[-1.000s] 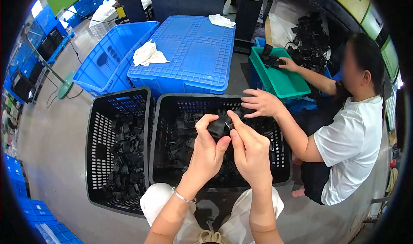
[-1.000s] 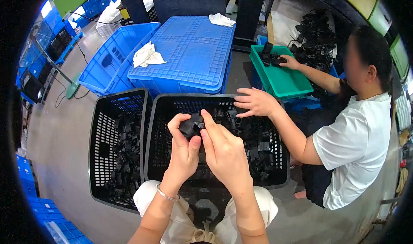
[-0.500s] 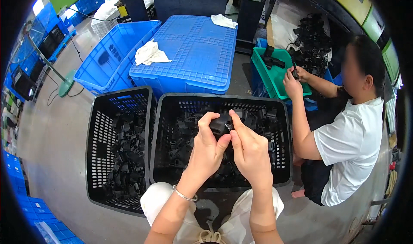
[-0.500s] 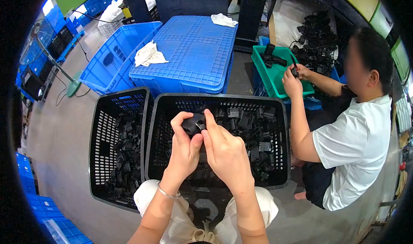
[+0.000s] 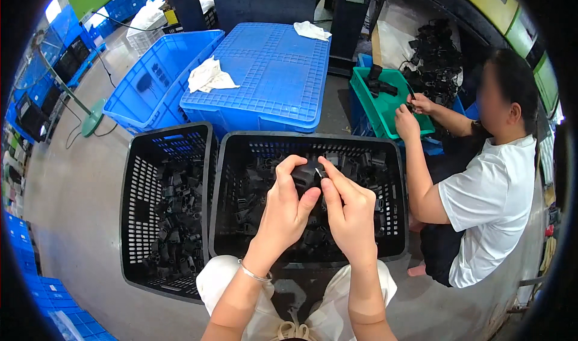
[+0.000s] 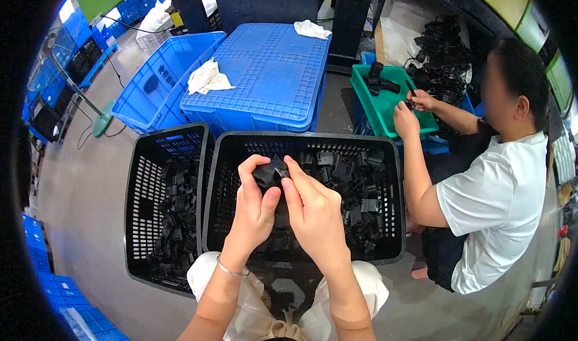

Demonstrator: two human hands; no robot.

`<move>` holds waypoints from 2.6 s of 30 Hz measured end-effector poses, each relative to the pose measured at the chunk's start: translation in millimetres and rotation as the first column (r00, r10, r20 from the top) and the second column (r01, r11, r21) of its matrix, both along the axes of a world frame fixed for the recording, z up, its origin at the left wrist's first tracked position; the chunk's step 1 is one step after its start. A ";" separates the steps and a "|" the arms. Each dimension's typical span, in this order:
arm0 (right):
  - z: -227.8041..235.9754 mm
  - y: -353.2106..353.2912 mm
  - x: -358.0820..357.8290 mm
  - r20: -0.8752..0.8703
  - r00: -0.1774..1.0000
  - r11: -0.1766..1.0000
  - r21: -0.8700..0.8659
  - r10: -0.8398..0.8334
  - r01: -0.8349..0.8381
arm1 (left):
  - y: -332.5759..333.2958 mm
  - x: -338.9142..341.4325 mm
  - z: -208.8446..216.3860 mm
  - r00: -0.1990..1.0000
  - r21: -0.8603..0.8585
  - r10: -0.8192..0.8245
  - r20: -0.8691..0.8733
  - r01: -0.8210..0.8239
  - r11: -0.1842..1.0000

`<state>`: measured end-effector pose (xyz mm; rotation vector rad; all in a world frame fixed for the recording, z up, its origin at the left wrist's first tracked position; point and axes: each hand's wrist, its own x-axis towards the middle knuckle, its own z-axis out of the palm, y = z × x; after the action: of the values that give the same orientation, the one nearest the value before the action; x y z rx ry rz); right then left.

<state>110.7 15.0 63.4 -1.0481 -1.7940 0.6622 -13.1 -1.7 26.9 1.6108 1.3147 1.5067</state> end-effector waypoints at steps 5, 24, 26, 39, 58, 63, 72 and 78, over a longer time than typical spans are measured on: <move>0.7 0.7 4.4 0.079 0.997 0.999 0.046 -0.002 -0.002 | -0.6 1.2 3.2 0.999 -0.022 0.001 -0.038 -0.002 1.000; -5.9 5.7 6.3 0.152 0.987 0.995 0.070 0.056 -0.067 | 0.2 -2.1 2.7 0.996 -0.076 0.017 -0.086 -0.023 0.997; -8.9 7.0 5.2 0.087 0.993 0.997 0.005 0.075 -0.075 | 2.7 -3.5 0.0 0.998 -0.036 0.005 -0.061 -0.007 0.999; 4.9 6.0 11.7 -0.496 0.868 0.872 -0.433 -0.019 -0.228 | 1.0 6.0 4.6 0.885 -0.146 -0.262 0.384 0.338 0.930; -68.5 36.2 64.2 0.515 0.829 0.926 -0.378 0.217 -0.008 | 2.2 12.3 -51.0 0.704 -0.519 -0.271 -0.656 -0.161 0.839; -32.7 26.9 44.9 0.395 0.715 0.744 -0.616 0.577 -0.261 | -7.9 -18.2 -24.6 0.855 -0.155 -0.147 -0.497 0.080 0.985; -23.7 11.3 22.3 0.079 0.615 0.487 -0.693 0.784 -0.532 | -66.5 -56.8 21.4 0.771 -0.225 -0.259 -0.581 0.154 0.962; -23.5 7.1 13.1 0.056 0.567 0.431 -0.712 0.822 -0.554 | -146.3 -134.4 37.0 0.803 -0.224 -0.026 -0.595 -0.135 0.965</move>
<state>123.8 22.2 39.9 -0.8019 -2.4927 1.8143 -147.5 -148.0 63.9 1.9598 1.8147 0.8128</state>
